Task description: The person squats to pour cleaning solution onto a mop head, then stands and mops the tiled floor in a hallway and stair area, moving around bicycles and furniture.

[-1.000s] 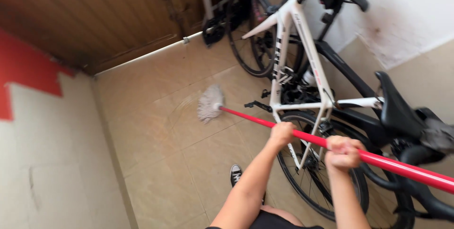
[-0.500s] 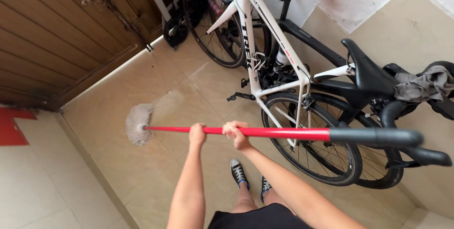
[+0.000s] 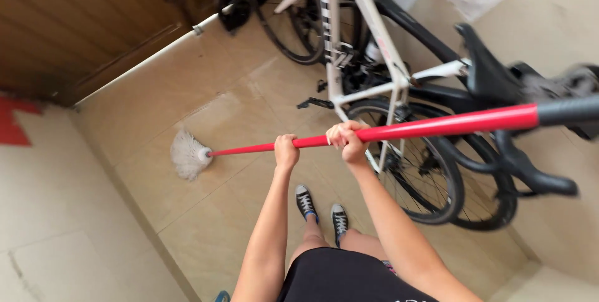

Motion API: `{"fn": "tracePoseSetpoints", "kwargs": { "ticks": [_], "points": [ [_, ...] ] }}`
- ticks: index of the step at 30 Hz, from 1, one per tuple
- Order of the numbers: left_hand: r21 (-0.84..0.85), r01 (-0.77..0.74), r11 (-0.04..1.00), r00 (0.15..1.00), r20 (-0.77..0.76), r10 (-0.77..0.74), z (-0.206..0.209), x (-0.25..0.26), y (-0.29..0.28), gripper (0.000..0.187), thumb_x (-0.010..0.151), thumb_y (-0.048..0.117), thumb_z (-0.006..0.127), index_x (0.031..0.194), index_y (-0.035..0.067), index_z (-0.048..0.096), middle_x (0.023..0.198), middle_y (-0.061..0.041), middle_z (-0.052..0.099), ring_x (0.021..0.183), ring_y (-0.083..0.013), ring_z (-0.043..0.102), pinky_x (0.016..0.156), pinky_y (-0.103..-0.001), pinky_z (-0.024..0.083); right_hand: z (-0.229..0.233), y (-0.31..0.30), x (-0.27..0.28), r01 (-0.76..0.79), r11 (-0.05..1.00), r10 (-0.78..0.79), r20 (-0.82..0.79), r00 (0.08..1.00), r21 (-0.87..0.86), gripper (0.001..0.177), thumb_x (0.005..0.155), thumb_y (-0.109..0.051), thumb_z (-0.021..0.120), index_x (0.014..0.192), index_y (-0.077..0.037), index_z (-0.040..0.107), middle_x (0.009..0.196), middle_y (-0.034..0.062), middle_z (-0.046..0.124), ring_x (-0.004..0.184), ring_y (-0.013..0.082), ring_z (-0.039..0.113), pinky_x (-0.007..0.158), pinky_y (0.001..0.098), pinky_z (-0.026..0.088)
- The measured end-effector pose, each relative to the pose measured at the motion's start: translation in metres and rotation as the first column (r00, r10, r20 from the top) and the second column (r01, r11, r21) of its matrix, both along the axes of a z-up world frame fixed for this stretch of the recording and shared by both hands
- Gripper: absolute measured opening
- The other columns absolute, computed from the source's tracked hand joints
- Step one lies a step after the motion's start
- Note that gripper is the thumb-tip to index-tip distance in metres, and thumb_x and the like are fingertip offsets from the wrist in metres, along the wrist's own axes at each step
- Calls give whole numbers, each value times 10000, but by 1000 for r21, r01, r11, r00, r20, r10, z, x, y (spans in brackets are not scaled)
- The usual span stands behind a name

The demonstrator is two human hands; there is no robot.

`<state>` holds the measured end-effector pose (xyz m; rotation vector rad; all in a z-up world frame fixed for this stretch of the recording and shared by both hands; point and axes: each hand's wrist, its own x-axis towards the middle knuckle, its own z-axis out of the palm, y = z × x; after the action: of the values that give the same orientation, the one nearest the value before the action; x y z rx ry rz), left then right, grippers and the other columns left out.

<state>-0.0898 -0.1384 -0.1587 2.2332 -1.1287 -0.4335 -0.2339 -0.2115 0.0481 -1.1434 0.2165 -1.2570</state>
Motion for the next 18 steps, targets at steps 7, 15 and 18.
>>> {"fn": "tracePoseSetpoints", "kwargs": {
  "ticks": [7,15,18],
  "points": [
    [19,214,977,967,-143,-209,78,-164,-51,247,677,6,568,766,191,705,711,-106,677,838,-366,717,771,-452,595,49,-38,-155,205,978,-206,-19,978,-40,393,806,-58,535,491,-152,320,326,63,299,266,200,357,352,311,309],
    [113,467,877,850,-332,-410,81,-314,-75,298,683,87,598,878,233,769,894,-153,724,890,-393,747,817,-469,611,41,-41,-307,348,937,-349,18,937,22,365,793,-58,562,519,-129,331,341,60,235,263,181,296,319,299,263],
    [173,516,839,833,-328,-445,53,-325,-72,315,698,105,628,941,222,790,977,-180,712,944,-414,747,852,-491,612,31,-22,-323,327,944,-329,40,944,40,352,776,-64,571,522,-134,339,347,54,245,268,169,297,313,284,259]
  ]
}}
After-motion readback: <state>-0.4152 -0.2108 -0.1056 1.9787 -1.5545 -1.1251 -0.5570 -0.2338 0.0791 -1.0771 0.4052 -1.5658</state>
